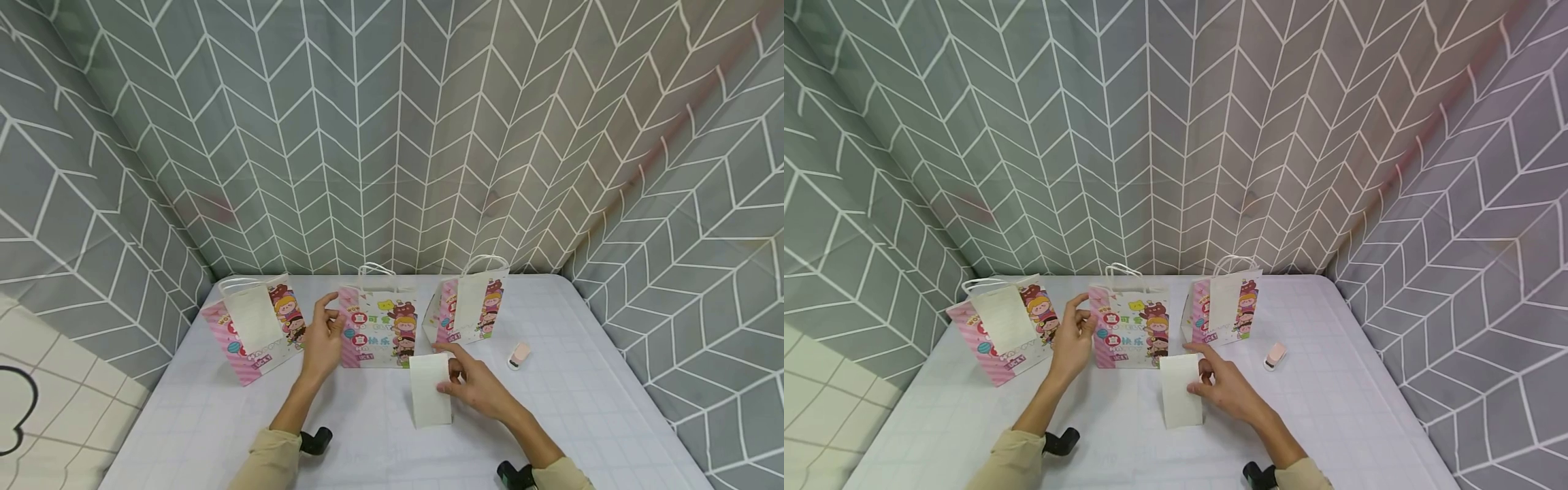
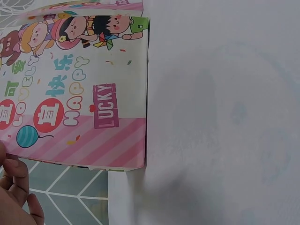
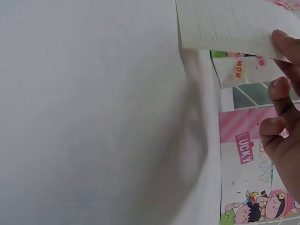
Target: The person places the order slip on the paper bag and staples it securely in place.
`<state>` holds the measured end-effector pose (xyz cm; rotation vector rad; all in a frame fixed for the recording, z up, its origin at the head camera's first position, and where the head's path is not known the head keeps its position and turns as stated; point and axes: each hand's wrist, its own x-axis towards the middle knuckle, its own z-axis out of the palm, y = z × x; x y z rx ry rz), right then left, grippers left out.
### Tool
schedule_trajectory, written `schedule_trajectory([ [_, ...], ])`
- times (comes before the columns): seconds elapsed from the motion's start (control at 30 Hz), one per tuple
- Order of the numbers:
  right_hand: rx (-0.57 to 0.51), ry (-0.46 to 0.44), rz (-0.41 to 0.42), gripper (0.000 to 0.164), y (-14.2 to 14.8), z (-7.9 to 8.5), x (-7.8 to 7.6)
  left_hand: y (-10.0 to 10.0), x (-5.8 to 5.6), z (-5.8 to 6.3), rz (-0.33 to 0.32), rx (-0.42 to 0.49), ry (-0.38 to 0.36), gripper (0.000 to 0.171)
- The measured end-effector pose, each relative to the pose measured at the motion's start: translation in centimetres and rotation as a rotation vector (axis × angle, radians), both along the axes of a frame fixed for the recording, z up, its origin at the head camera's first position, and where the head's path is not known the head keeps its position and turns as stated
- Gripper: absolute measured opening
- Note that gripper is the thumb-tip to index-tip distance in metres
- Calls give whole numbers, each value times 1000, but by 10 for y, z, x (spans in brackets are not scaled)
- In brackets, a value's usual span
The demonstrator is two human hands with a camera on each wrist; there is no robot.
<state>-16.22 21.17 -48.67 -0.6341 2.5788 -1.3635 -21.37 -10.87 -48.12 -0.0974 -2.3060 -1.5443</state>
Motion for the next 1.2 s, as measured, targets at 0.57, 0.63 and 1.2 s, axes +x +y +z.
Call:
schedule_trajectory([
  [0.57,-115,214,-178,21,-19,22,-2,15,10,1,-103,8,13,45],
  [0.63,-106,210,-195,19,-22,25,-2,18,11,1,-117,8,14,45],
  [1.2,-179,186,-239,16,-33,36,-8,35,19,-1,-187,2,6,43],
])
